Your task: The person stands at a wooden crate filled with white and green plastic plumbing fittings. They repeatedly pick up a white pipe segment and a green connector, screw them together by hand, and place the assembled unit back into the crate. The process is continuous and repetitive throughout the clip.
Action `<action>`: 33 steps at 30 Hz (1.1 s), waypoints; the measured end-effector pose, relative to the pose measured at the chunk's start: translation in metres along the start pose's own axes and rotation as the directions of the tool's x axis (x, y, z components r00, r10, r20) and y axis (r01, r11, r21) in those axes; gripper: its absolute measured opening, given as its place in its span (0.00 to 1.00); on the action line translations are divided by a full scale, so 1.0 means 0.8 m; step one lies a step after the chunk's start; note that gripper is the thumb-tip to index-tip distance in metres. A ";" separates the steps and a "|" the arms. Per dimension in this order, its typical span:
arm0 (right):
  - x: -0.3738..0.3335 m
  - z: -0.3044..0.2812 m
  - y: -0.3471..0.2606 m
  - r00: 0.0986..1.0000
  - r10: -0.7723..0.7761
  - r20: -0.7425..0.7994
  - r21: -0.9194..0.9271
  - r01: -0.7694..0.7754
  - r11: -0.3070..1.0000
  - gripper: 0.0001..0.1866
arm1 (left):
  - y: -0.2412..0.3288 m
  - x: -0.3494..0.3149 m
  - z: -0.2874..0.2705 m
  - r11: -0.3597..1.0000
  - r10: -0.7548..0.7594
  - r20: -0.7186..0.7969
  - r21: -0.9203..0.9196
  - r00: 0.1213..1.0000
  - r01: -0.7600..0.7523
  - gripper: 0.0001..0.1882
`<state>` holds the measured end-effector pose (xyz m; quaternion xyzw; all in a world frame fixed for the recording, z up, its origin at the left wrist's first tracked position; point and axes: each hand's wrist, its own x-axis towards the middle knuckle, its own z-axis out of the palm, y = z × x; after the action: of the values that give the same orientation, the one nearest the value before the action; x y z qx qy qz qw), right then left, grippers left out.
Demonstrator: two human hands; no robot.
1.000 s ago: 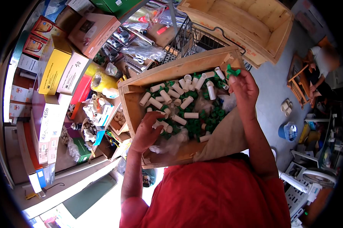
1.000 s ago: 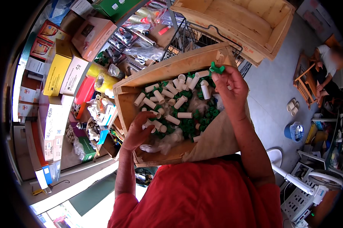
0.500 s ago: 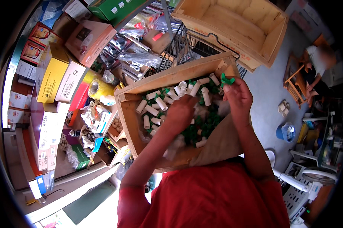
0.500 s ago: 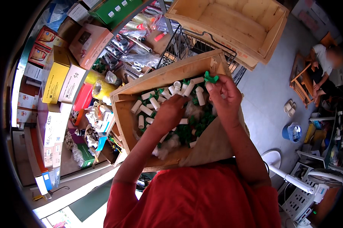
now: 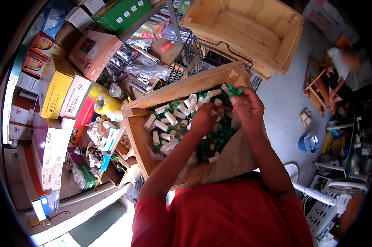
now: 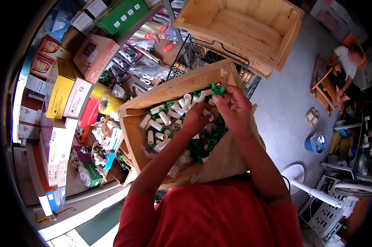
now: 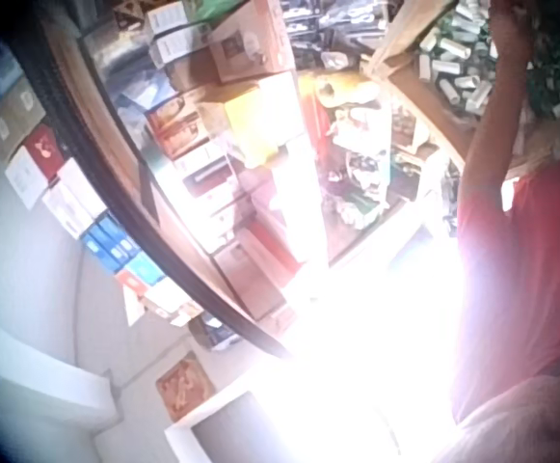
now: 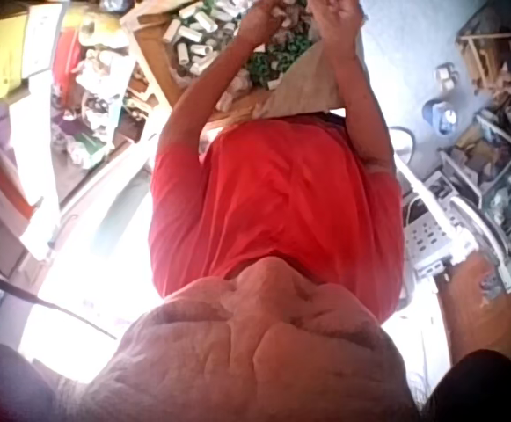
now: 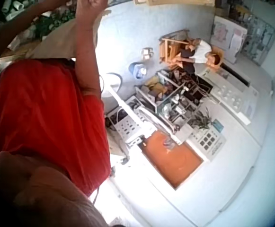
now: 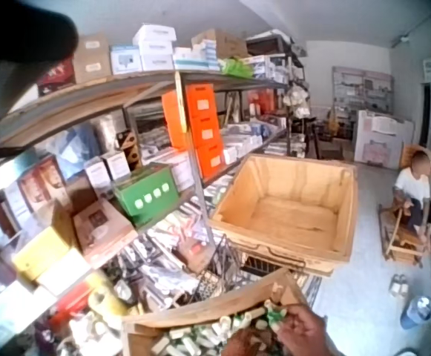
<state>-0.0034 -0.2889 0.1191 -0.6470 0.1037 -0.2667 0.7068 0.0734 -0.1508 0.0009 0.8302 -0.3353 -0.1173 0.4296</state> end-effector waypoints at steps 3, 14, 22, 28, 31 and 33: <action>-0.001 -0.001 0.005 0.999 -0.018 0.033 -0.027 0.019 0.999 0.14 | 0.000 -0.009 -0.016 0.948 -0.079 0.005 -0.308 0.997 0.076 0.20; 0.000 0.000 0.024 0.990 0.037 0.135 -0.101 -0.023 0.995 0.13 | 0.043 -0.082 -0.068 0.753 -0.340 -0.145 -0.634 0.929 0.177 0.14; 0.004 0.006 0.024 0.987 0.044 0.153 -0.127 -0.024 0.992 0.11 | 0.020 -0.098 -0.057 0.916 -0.170 -0.066 -0.377 0.983 0.133 0.12; 0.003 0.005 0.026 0.988 0.027 0.151 -0.228 0.008 0.974 0.10 | 0.019 -0.101 -0.037 0.803 -0.177 0.029 -0.573 0.984 0.161 0.16; 0.005 0.003 0.031 0.989 0.013 0.149 -0.246 0.024 0.969 0.10 | 0.026 -0.098 -0.042 0.849 -0.180 0.038 -0.499 0.983 0.175 0.16; 0.006 0.001 0.037 0.989 -0.008 0.148 -0.266 0.048 0.963 0.10 | 0.030 -0.099 -0.041 0.893 -0.165 0.009 -0.422 0.986 0.153 0.16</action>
<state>0.0083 -0.2902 0.0915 -0.7562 0.0779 -0.2120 0.6141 0.0189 -0.0873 0.0324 0.7439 -0.2273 -0.2105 0.5921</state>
